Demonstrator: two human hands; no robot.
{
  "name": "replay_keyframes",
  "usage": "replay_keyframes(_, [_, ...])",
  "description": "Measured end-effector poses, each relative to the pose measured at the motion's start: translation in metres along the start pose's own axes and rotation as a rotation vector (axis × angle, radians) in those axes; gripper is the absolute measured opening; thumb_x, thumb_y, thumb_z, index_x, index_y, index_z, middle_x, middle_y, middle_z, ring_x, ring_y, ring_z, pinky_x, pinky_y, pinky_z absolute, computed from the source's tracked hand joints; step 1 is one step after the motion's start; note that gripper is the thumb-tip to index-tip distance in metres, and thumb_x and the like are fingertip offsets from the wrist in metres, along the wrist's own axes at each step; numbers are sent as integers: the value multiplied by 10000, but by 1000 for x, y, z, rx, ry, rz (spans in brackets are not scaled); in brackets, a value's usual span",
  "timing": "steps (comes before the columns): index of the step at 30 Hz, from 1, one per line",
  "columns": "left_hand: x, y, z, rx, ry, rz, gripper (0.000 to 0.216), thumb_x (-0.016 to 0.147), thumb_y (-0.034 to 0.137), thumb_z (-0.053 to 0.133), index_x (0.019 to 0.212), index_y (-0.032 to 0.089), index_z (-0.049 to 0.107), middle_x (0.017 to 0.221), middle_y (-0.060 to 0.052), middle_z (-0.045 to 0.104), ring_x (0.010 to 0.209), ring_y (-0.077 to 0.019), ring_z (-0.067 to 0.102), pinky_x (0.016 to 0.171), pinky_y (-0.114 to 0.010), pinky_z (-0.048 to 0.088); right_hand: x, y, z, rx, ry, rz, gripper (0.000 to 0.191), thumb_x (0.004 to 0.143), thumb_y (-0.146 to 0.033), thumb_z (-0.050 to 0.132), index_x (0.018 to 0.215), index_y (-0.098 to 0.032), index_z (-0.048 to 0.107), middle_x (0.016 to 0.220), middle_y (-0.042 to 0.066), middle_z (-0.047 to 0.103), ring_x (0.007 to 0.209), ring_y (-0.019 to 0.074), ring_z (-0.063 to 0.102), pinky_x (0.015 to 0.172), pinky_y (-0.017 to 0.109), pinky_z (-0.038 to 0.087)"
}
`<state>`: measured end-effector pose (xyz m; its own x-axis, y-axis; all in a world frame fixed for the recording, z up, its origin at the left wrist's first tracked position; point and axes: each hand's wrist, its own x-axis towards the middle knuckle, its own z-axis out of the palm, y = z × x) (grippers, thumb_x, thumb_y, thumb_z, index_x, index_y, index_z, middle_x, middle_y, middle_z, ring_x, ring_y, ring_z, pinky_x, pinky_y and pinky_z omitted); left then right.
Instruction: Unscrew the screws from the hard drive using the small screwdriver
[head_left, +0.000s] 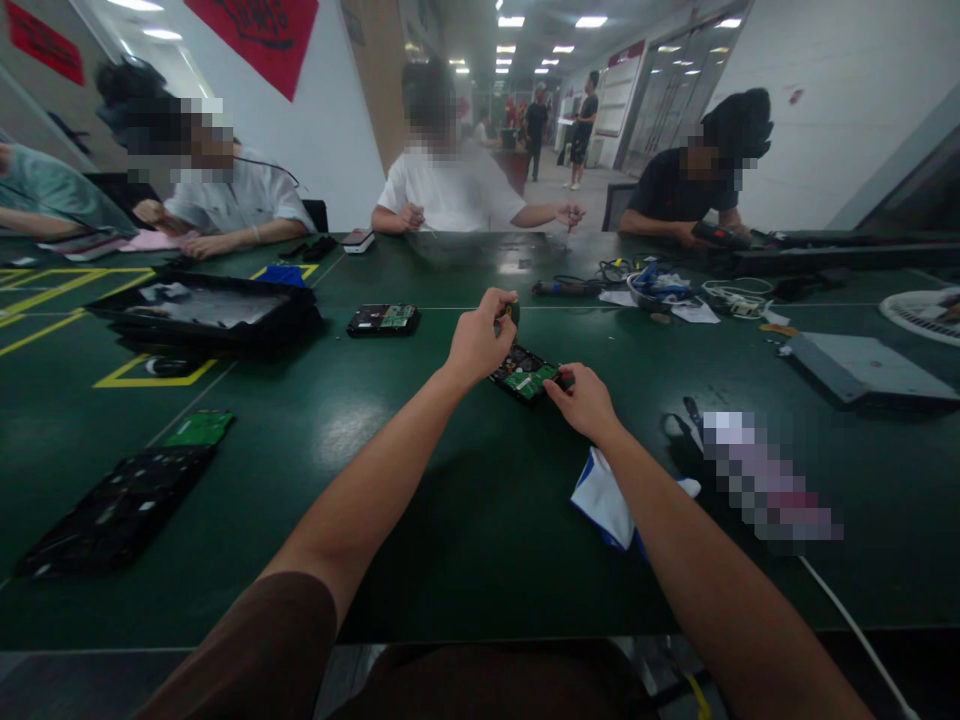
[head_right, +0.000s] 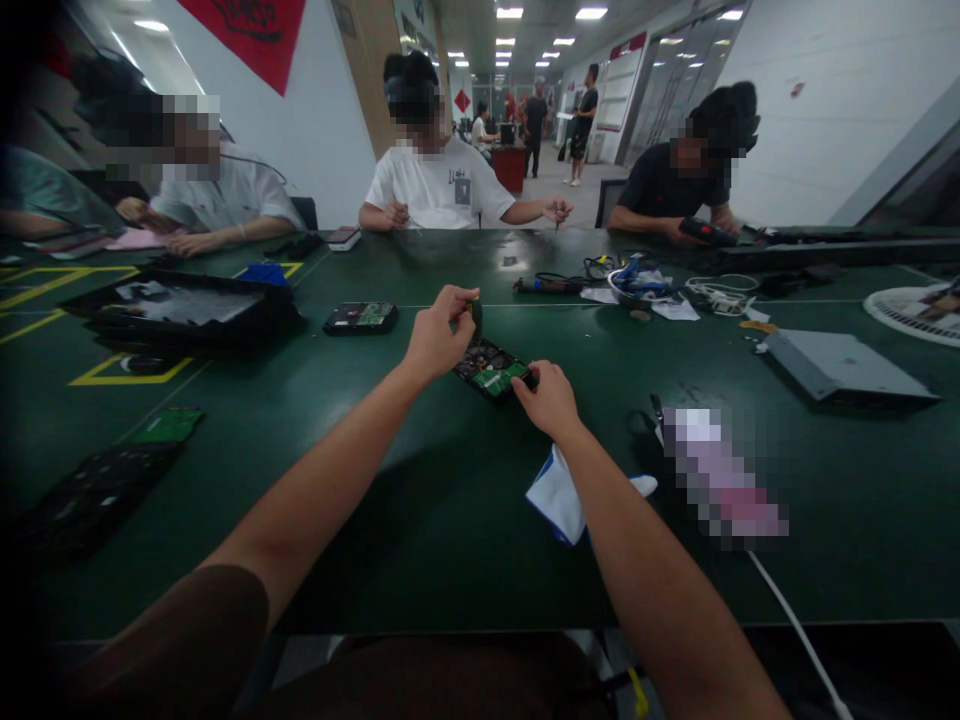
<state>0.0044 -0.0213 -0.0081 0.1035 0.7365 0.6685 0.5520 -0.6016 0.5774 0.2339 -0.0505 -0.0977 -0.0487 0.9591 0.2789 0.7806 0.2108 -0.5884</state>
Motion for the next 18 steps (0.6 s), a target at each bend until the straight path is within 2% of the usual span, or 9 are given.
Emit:
replay_keyframes(4, [-1,-1,3,-65,4,-11,316,927,149,624,1220,220,528,1173,-109,771,986,-202,767,908,-366,602,0,-1,-1,-5,-5,1,436,934,-485,673,1245,-181,633,1187,131,686,874,230,672,801,383,523])
replay_keyframes(9, [-1,-11,12,-142,48,-12,362,895,271,762,1137,245,494,1119,-74,769,952,-191,766,876,-357,610,0,0,0,-6,9,-3,438,934,-476,668,1246,-170,638,1179,136,687,885,237,674,801,382,522])
replay_keyframes(18, [2,-3,2,-18,91,89,255,886,157,724,1119,234,651,1184,-76,681,1037,-196,687,791,-304,618,1,2,3,13,7,11,431,931,-476,680,1236,-173,642,1177,126,687,797,204,673,791,379,526])
